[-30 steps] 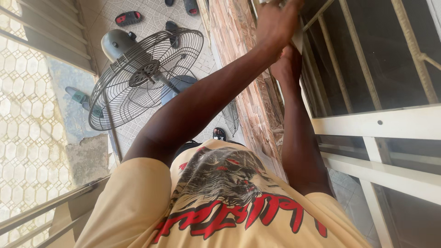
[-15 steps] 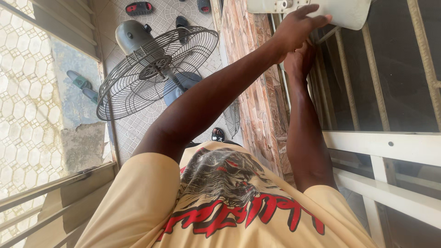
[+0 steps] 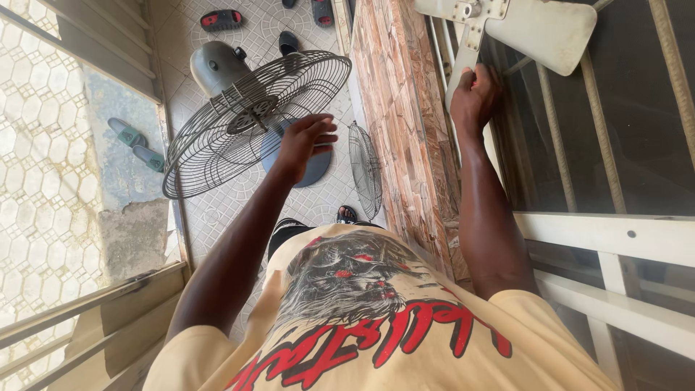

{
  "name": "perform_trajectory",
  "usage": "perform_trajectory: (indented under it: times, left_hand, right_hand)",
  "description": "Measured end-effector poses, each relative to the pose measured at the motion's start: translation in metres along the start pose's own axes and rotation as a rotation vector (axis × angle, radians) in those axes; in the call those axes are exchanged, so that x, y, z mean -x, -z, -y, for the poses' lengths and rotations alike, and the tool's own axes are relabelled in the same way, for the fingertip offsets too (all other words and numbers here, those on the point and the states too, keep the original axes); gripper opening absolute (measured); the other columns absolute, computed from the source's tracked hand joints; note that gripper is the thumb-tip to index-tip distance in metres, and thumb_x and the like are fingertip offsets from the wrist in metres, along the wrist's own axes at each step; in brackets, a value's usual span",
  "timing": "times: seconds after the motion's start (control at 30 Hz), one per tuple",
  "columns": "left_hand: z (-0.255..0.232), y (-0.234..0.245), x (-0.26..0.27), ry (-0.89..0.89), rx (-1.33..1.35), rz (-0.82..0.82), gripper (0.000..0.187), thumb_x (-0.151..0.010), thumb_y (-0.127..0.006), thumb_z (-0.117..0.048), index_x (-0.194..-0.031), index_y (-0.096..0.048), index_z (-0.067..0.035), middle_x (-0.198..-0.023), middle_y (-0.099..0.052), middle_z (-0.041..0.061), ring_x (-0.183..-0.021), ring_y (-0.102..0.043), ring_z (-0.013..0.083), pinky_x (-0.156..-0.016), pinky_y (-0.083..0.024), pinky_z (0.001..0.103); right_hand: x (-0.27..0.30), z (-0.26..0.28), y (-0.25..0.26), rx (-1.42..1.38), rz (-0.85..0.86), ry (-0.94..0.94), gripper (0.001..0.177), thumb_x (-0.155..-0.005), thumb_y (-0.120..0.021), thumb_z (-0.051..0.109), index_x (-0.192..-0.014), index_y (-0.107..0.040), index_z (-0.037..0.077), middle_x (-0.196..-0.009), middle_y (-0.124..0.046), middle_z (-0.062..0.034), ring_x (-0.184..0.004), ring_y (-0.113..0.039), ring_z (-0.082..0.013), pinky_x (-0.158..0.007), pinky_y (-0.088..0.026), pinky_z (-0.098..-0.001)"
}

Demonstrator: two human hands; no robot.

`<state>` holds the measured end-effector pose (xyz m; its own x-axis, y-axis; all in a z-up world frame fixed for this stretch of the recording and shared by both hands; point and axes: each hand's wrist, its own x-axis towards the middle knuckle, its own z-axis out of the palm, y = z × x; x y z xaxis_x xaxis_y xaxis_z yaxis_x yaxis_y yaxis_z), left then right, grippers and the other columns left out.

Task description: The person disassembles a standing electric fan by removing the front grille, fan blades, and rear grille. They then reassemble the fan by reinstalling the blades and grilles in reverse order, securing each part by hand.

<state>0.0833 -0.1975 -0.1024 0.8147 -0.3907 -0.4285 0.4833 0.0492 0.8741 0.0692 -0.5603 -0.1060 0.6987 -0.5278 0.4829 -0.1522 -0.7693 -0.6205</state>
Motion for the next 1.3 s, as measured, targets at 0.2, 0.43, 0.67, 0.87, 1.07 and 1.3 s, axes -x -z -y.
perform_trajectory:
  times: [0.2,0.43,0.67,0.87,1.07,1.3]
  left_hand:
    - [0.036,0.073,0.039,0.039,0.099,-0.128,0.039,-0.100,-0.061,-0.027,-0.130,-0.065,-0.003,-0.115,-0.072,0.011,-0.104,-0.071,0.0225,-0.090,-0.058,0.038]
    - [0.055,0.136,0.089,0.047,0.063,-0.196,0.038,-0.100,-0.061,-0.027,-0.129,-0.066,-0.002,-0.115,-0.073,0.012,-0.103,-0.073,0.0233,-0.089,-0.059,0.038]
    - [0.079,0.204,0.148,0.076,0.095,-0.270,0.041,-0.100,-0.061,-0.026,-0.131,-0.064,0.001,-0.117,-0.072,0.015,-0.106,-0.072,0.0246,-0.091,-0.059,0.039]
    - [0.084,0.238,0.177,0.112,0.059,-0.297,0.041,-0.100,-0.061,-0.026,-0.131,-0.063,0.002,-0.118,-0.072,0.016,-0.107,-0.072,0.0262,-0.091,-0.059,0.039]
    - [0.083,0.245,0.181,0.102,0.044,-0.285,0.043,-0.100,-0.061,-0.026,-0.132,-0.062,0.002,-0.119,-0.072,0.017,-0.107,-0.073,0.0265,-0.092,-0.059,0.039]
    - [0.092,0.232,0.165,0.096,0.047,-0.253,0.040,-0.099,-0.062,-0.025,-0.130,-0.065,0.000,-0.116,-0.074,0.015,-0.104,-0.074,0.0244,-0.090,-0.060,0.039]
  right_hand:
    - [0.001,-0.004,-0.010,0.030,-0.041,-0.004,0.018,-0.099,-0.061,0.009,-0.086,-0.061,-0.003,-0.089,-0.064,-0.0225,-0.079,-0.059,-0.0427,-0.067,-0.045,-0.0516]
    - [-0.004,-0.010,-0.014,0.126,-0.061,-0.010,0.015,-0.101,-0.060,0.006,-0.089,-0.062,-0.003,-0.091,-0.064,-0.0253,-0.082,-0.056,-0.0463,-0.067,-0.038,-0.0589]
    - [-0.007,-0.045,-0.023,0.233,-0.021,-0.007,0.024,-0.100,-0.070,0.010,-0.084,-0.060,-0.004,-0.087,-0.060,-0.0257,-0.084,-0.055,-0.0482,-0.070,-0.041,-0.0594]
    - [-0.008,-0.071,-0.030,0.171,-0.067,0.040,0.020,-0.099,-0.075,0.013,-0.110,-0.065,-0.001,-0.101,-0.061,-0.0185,-0.088,-0.062,-0.0373,-0.073,-0.050,-0.0539]
    - [0.015,-0.070,-0.019,0.122,0.044,-0.105,0.035,-0.103,-0.083,0.021,-0.128,-0.062,0.009,-0.103,-0.052,-0.0064,-0.097,-0.056,-0.0259,-0.083,-0.051,-0.0476]
    - [0.063,-0.020,0.001,-0.229,-0.156,-0.181,0.049,-0.080,-0.058,-0.014,-0.123,-0.053,0.010,-0.118,-0.042,-0.0092,-0.109,-0.055,-0.0199,-0.089,-0.059,-0.0380]
